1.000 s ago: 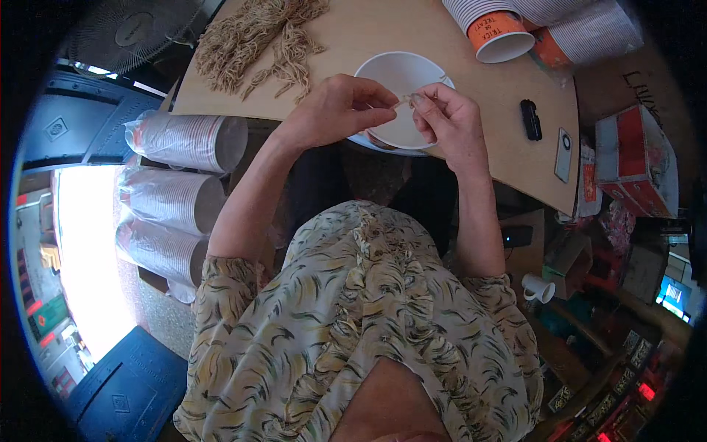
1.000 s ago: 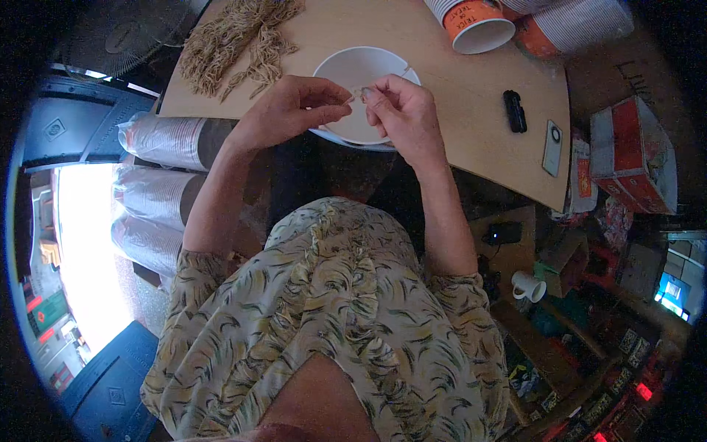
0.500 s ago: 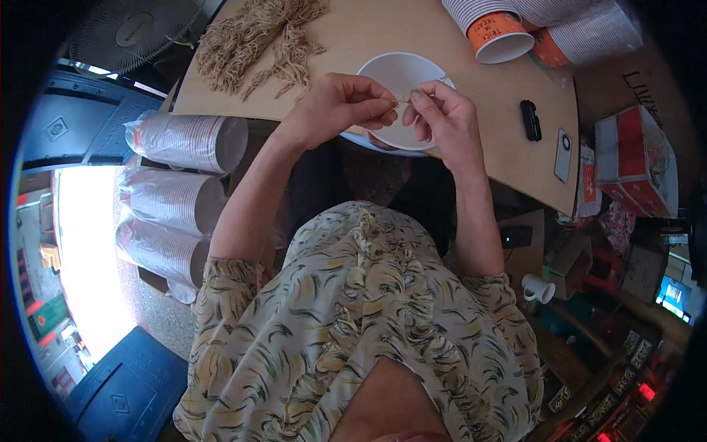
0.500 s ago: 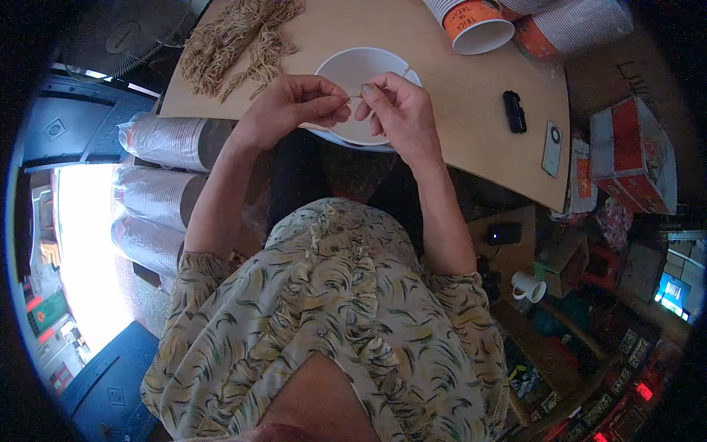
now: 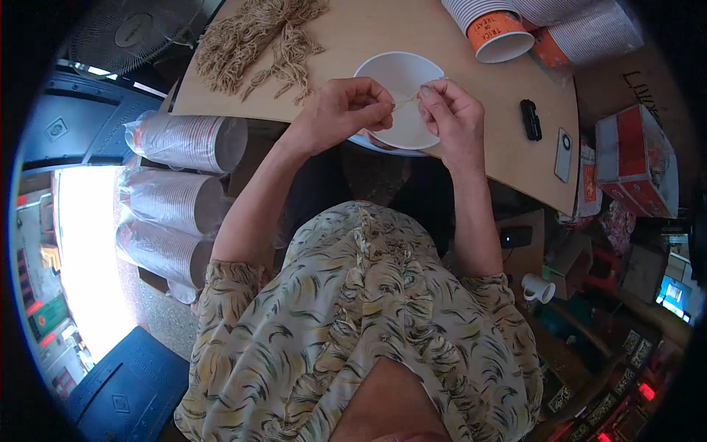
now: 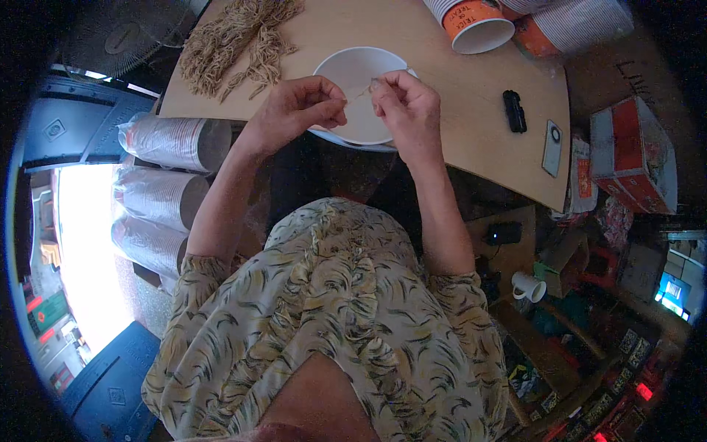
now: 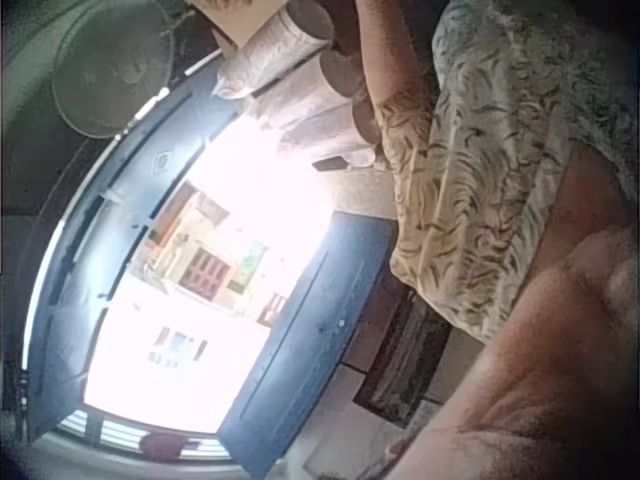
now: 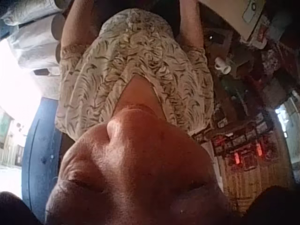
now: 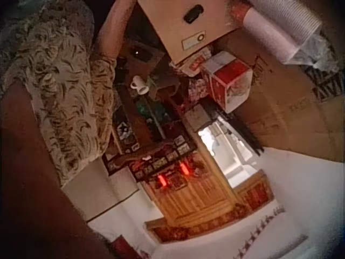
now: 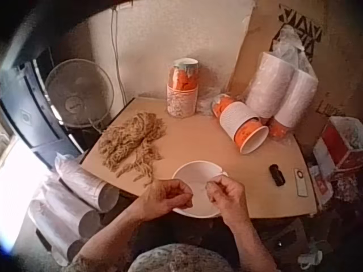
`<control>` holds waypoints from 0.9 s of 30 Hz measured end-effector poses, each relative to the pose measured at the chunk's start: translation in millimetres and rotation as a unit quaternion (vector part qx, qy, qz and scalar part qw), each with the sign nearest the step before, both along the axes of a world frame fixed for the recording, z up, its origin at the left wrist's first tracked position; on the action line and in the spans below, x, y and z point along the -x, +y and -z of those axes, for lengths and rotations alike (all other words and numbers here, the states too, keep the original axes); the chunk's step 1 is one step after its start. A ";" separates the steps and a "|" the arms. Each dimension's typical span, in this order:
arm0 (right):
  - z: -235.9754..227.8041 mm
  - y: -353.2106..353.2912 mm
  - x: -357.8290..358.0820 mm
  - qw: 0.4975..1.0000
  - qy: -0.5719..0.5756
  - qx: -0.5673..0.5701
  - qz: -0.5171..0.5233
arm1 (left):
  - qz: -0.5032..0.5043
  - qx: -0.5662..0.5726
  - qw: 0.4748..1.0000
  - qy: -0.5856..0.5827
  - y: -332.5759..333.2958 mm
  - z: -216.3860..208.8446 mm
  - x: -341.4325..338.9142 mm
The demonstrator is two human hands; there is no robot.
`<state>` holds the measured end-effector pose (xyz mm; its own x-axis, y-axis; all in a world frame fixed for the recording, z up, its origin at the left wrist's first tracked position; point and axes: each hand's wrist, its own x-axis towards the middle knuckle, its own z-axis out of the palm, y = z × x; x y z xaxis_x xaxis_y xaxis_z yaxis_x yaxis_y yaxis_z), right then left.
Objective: The person is threading a string or thin rubber band through small holes in the rim of decorative paper cups.
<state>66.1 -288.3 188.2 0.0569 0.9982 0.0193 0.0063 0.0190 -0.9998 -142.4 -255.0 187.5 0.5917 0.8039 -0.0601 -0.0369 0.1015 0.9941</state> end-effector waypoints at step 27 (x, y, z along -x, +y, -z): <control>-13.2 12.3 -29.9 0.975 -0.166 -0.105 -0.108 | -0.036 -0.299 0.946 0.119 2.6 -9.1 -4.8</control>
